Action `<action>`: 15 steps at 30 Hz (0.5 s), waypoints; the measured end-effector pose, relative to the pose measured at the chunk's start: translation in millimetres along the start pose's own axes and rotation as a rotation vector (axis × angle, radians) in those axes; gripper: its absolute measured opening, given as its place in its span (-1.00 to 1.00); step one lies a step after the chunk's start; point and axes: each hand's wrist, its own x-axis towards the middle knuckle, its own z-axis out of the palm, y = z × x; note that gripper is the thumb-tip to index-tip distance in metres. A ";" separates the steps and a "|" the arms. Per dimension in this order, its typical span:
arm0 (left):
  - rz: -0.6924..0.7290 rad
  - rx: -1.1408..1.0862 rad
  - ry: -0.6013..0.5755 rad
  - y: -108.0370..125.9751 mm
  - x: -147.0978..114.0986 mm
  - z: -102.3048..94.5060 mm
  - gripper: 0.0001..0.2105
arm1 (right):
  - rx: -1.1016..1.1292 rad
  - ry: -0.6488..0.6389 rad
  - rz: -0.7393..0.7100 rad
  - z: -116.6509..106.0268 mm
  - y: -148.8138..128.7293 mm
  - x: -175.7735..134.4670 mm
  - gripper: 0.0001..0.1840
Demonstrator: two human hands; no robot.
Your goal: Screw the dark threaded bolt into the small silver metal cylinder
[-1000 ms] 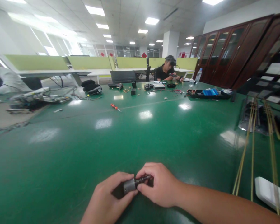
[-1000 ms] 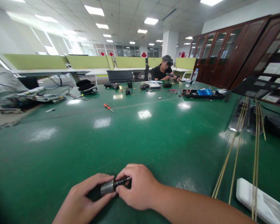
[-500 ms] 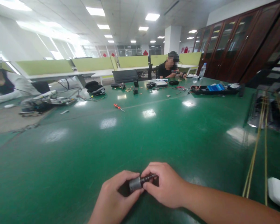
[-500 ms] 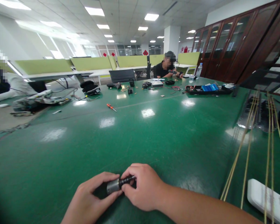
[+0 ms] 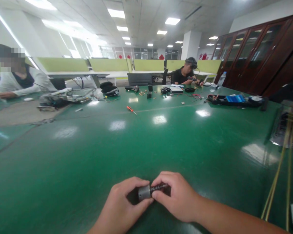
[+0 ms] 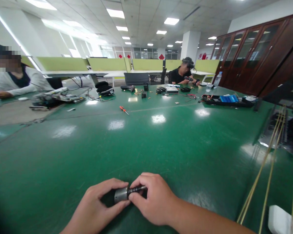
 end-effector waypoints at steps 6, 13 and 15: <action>-0.043 -0.003 -0.036 -1.4 0.0 -0.9 -0.79 | -0.010 -0.011 -0.005 -2.6 -3.5 -1.0 -0.89; -0.036 -0.018 -0.047 -3.3 -1.7 -2.3 -0.81 | 0.002 -0.004 -0.001 -2.3 -4.7 0.3 -0.92; -0.044 -0.014 -0.057 -3.5 -1.6 -2.5 -0.81 | 0.008 -0.002 0.003 -1.5 -4.3 0.4 -0.92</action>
